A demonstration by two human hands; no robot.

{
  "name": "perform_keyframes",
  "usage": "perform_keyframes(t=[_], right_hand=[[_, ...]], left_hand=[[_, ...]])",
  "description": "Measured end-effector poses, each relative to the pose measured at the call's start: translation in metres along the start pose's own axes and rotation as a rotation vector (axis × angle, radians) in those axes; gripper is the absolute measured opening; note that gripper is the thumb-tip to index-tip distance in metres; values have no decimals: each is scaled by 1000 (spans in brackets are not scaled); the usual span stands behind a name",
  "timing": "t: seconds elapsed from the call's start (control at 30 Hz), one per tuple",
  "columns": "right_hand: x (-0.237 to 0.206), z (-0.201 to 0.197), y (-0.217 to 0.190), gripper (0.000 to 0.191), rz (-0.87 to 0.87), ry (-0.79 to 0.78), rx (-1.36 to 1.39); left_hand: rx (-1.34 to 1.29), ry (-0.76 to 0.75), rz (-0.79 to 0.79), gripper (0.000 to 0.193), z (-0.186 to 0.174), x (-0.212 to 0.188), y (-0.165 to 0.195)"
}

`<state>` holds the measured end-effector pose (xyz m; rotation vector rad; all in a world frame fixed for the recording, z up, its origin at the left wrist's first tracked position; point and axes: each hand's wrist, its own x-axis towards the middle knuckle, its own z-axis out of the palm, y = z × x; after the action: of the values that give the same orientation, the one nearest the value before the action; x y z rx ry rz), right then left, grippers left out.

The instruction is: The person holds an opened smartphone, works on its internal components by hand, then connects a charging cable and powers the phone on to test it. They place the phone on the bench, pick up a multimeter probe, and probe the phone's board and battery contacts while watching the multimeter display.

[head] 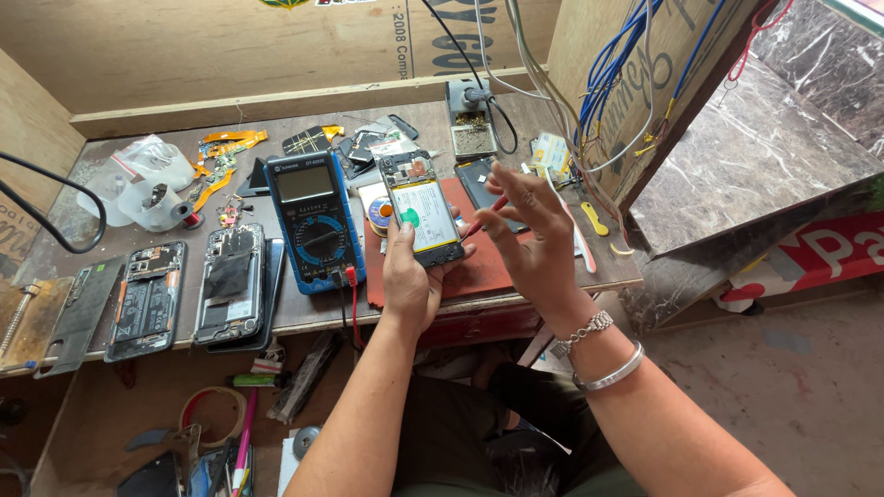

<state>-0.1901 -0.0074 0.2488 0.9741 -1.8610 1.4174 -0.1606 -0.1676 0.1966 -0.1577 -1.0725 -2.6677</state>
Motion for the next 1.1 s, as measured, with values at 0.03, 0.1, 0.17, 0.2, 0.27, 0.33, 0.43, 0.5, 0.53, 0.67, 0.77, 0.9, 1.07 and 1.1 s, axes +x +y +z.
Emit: perform_keyframes(t=[0.03, 0.1, 0.17, 0.2, 0.27, 0.33, 0.43, 0.5, 0.53, 0.67, 0.77, 0.9, 1.07, 1.1], right_hand=[[0, 0, 1, 39, 4, -28, 83], [-1, 0, 2, 33, -5, 20, -16], [-2, 0, 3, 32, -4, 37, -44], [-2, 1, 3, 35, -2, 33, -22], [-2, 2, 4, 39, 24, 11, 28], [-4, 2, 4, 42, 72, -26, 81], [-3, 1, 3, 33, 69, 37, -139], [-1, 0, 1, 42, 46, 12, -72], [1, 0, 1, 47, 34, 1, -38], [0, 0, -1, 35, 71, -11, 91], [-3, 0, 3, 30, 65, 0, -120], [-6, 0, 7, 48, 144, -69, -8], [-18, 1, 25, 39, 252, 48, 219], [-19, -1, 32, 36, 281, 123, 266]], left_hand=[[-9, 10, 5, 48, 0, 0, 0], [-3, 7, -11, 48, -1, 0, 2], [3, 4, -14, 48, -1, -1, 1], [9, 2, -7, 48, -1, -1, 0], [13, 6, 4, 48, -1, 0, 0], [8, 20, 11, 48, -1, 0, 0], [17, 4, -15, 48, -2, 0, 1], [24, 1, -7, 48, -1, -1, 0], [28, -2, -3, 48, -1, 0, 0], [27, 11, 0, 48, -1, 2, 0], [28, 19, -25, 48, -2, 0, 0], [8, 21, -13, 48, 0, 1, 2], [19, 1, 11, 46, -1, -1, 1], [23, 3, 16, 46, -1, -2, 0]])
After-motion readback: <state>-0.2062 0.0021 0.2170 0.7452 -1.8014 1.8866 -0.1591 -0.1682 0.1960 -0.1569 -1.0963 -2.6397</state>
